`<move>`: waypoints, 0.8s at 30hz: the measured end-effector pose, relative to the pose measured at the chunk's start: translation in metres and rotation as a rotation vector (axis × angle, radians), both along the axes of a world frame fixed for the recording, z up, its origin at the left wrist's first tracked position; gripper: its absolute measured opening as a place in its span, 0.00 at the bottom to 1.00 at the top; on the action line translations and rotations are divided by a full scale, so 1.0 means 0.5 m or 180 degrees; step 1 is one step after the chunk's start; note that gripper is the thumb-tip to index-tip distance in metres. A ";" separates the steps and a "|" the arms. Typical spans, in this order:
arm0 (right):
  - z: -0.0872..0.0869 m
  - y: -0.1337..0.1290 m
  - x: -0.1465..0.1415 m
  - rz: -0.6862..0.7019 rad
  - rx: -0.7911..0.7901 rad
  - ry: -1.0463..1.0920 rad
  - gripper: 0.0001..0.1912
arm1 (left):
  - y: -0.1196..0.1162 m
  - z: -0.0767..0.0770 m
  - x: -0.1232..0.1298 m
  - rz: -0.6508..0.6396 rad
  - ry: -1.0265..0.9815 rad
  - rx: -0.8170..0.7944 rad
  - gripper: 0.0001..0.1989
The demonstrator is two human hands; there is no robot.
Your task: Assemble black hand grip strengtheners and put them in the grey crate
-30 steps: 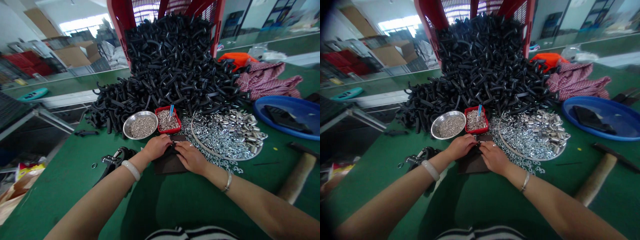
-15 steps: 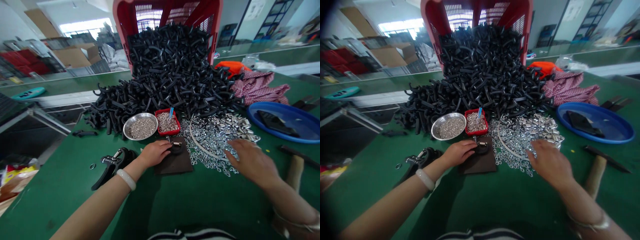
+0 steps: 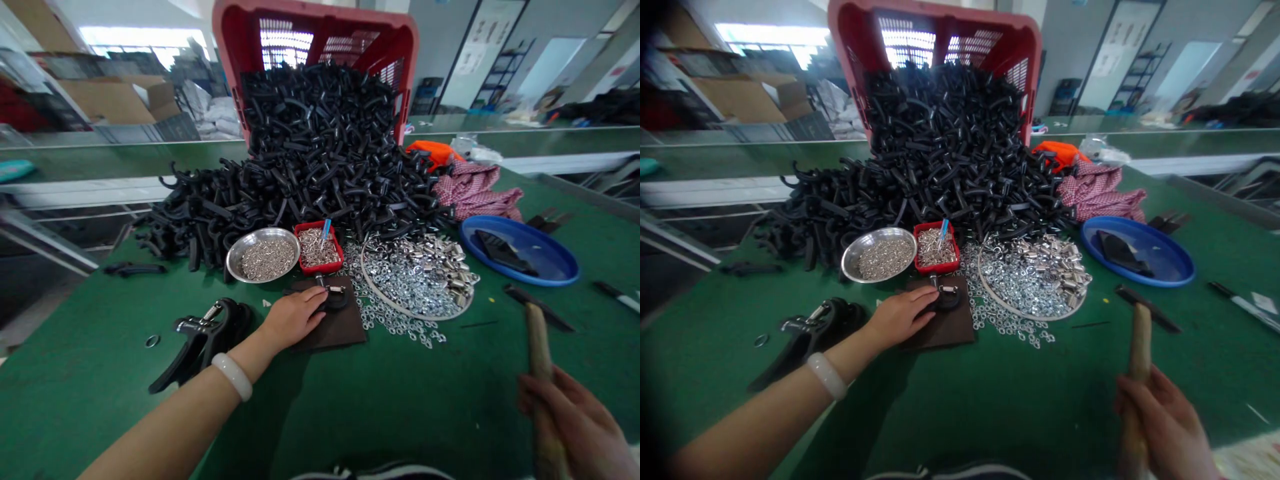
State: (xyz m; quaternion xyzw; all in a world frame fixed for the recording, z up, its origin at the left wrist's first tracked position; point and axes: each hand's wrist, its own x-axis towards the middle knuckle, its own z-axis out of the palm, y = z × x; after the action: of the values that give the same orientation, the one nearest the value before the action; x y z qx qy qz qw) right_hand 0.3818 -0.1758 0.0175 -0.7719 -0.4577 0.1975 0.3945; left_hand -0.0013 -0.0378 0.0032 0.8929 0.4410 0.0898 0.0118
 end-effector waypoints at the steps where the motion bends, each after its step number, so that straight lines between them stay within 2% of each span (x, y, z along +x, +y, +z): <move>1: 0.004 -0.003 -0.030 -0.0043 0.0105 0.0421 0.16 | -0.001 0.000 0.001 0.0035 0.0016 0.0014 0.20; 3: 0.007 -0.006 -0.079 0.0434 0.0174 0.0948 0.30 | -0.002 0.000 0.003 0.0110 0.0043 0.0036 0.20; 5: 0.008 0.002 -0.108 0.1010 0.0133 0.0731 0.36 | -0.004 0.000 0.006 0.0172 0.0064 0.0049 0.20; 10: 0.009 0.065 -0.117 0.1962 0.0252 -0.1404 0.25 | -0.009 0.002 0.009 0.0255 0.0113 0.0080 0.20; 13: 0.021 0.097 -0.115 0.2371 0.0254 -0.2003 0.24 | -0.010 0.006 0.009 0.0251 0.0136 0.0026 0.20; 16: 0.044 0.107 -0.120 0.2502 0.0502 -0.2138 0.25 | -0.009 0.010 0.007 0.0270 0.0123 -0.0072 0.20; 19: 0.057 0.104 -0.126 0.2152 0.0869 -0.2154 0.29 | -0.007 0.010 0.005 0.0243 0.0068 -0.0104 0.21; 21: 0.054 0.104 -0.127 0.2161 0.0806 -0.2158 0.29 | -0.007 0.010 0.005 0.0235 0.0049 -0.0111 0.21; 24: 0.048 0.110 -0.126 0.2704 0.0366 -0.2145 0.25 | -0.007 0.010 0.004 0.0255 0.0059 -0.0134 0.21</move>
State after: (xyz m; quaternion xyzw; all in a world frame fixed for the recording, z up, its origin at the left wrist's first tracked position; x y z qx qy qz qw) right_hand 0.3188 -0.1209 0.0415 -0.5168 -0.8404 0.0558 0.1531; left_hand 0.0009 -0.0411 0.0080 0.8749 0.4783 0.0726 0.0229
